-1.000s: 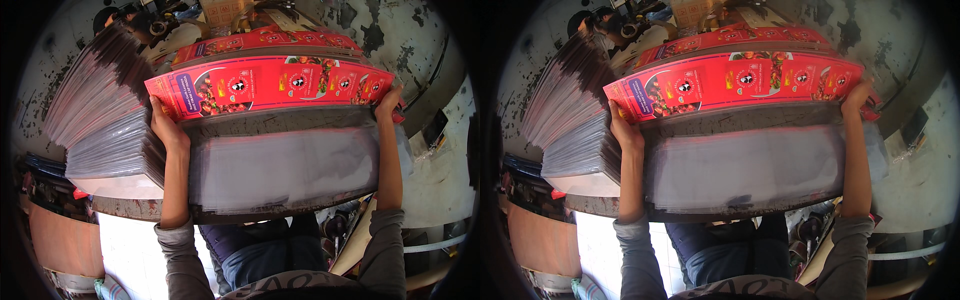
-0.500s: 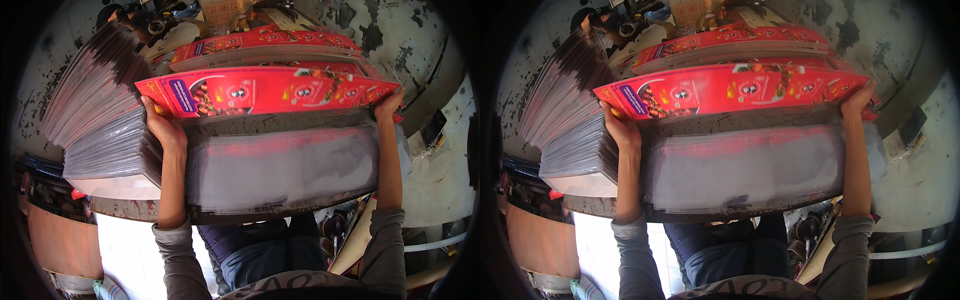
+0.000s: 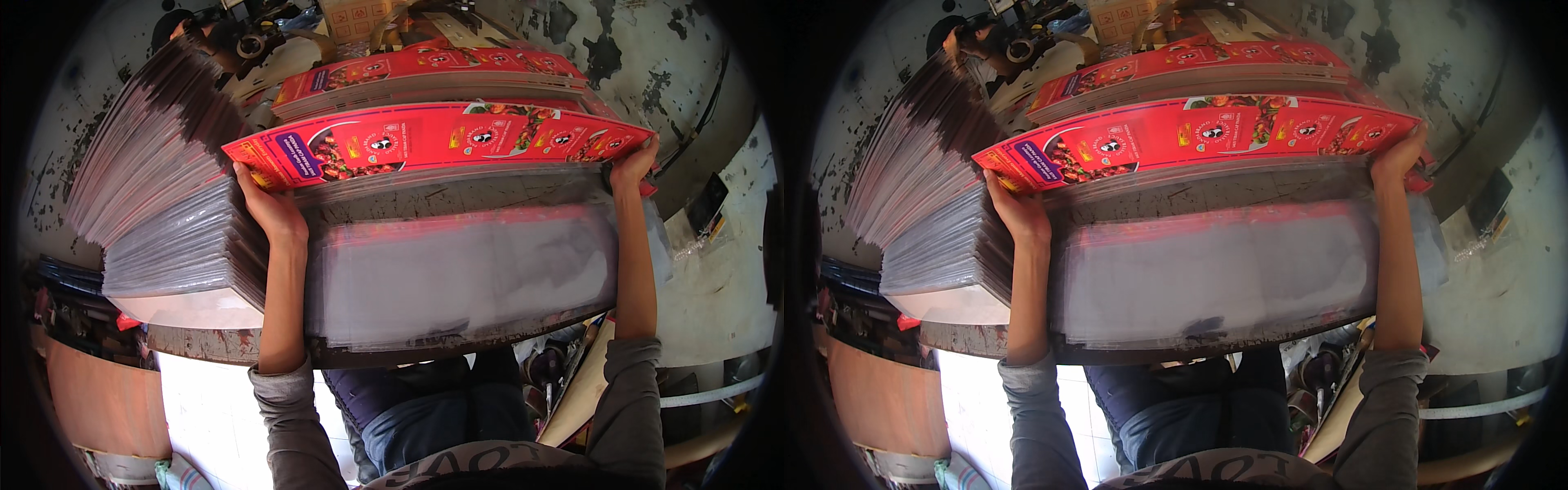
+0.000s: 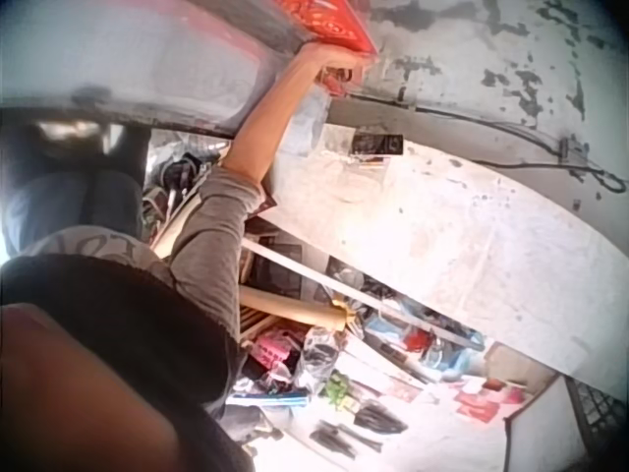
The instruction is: The person repeatedly inserts printed cardboard sheets into clear plastic sleeves by hand.
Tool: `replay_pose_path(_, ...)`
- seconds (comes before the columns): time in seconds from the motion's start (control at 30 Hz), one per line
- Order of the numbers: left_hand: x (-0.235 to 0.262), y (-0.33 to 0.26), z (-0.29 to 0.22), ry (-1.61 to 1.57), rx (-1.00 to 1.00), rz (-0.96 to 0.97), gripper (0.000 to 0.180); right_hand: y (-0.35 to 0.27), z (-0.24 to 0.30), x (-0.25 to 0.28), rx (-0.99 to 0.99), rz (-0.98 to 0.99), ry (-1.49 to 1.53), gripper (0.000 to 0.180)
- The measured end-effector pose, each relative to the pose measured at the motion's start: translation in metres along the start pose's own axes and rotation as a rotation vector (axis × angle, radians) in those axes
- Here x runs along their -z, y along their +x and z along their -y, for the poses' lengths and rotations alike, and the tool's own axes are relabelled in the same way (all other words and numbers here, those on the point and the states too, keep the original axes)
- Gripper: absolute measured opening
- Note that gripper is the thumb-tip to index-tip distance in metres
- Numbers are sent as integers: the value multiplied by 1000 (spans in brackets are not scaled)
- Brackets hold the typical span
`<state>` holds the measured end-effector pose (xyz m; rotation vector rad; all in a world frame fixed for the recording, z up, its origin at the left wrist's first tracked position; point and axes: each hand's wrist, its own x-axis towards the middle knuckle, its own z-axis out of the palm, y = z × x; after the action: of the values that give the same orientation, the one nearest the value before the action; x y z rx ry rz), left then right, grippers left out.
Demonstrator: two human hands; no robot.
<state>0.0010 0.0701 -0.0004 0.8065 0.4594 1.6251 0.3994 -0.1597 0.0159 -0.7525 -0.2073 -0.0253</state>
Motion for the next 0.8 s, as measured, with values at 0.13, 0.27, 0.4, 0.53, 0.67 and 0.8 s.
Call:
replay_pose_path(0.13, 1, 0, 1, 20, 8, -19, 49, 1, -1, 1, -3, 6, -3, 52)
replay_pose_path(0.27, 2, 1, 3, 15, 27, -15, 48, 6, 0, 5, -75, -6, -16, 49)
replay_pose_path(0.4, 2, 1, 3, 34, 35, -21, 47, 9, -4, 7, -10, 61, -43, 46)
replay_pose_path(0.53, 2, 1, 2, 60, 53, -40, 45, 1, 1, 1, -49, 59, -89, 44)
replay_pose_path(0.67, 1, 1, 0, 75, 70, -69, 43, 1, 1, 1, -74, 61, -125, 43)
replay_pose_path(0.8, 0, 2, -2, 55, 60, -23, 42, 2, 1, 2, -58, 98, -107, 42)
